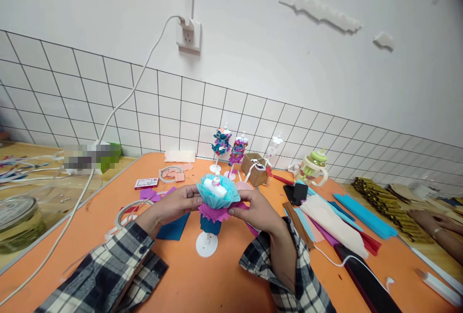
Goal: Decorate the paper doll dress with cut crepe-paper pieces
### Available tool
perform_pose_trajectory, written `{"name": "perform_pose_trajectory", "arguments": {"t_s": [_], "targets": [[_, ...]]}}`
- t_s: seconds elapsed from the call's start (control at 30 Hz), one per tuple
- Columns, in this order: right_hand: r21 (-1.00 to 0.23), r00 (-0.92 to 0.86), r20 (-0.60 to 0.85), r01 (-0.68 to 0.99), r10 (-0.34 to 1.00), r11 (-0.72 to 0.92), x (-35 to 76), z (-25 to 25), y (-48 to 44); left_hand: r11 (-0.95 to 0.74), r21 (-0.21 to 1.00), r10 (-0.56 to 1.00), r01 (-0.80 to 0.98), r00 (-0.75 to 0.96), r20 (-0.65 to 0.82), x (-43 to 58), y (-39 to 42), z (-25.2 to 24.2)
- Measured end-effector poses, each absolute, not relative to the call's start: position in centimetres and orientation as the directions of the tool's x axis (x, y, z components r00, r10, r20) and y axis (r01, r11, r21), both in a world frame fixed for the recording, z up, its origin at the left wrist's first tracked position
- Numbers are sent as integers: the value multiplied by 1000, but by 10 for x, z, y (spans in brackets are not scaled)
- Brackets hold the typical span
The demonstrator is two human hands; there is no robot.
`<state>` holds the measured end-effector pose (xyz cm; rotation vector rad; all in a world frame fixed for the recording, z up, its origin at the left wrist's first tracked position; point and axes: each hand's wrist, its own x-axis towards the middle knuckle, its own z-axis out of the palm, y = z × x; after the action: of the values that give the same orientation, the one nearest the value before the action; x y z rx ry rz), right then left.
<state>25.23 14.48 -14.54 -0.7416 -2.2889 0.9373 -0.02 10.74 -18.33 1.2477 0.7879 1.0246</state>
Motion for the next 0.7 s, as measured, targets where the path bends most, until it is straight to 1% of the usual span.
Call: {"name": "perform_pose_trajectory", "arguments": {"t_s": [0.23, 0.47, 0.6, 0.7], "targets": [[-775, -711, 271, 240, 649, 585, 255, -151, 152, 46, 965, 907, -260, 416, 69, 1, 109, -186], [-800, -759, 227, 212, 611, 561, 253, -157, 156, 66, 950, 889, -304, 450, 82, 3, 105, -186], [-812, -730, 263, 185, 631, 553, 245, -158, 153, 96, 941, 871, -324, 484, 77, 7, 105, -189], [-801, -736, 315, 133, 599, 584, 241, -155, 148, 119, 929, 856, -350, 510, 82, 11, 104, -190]]}}
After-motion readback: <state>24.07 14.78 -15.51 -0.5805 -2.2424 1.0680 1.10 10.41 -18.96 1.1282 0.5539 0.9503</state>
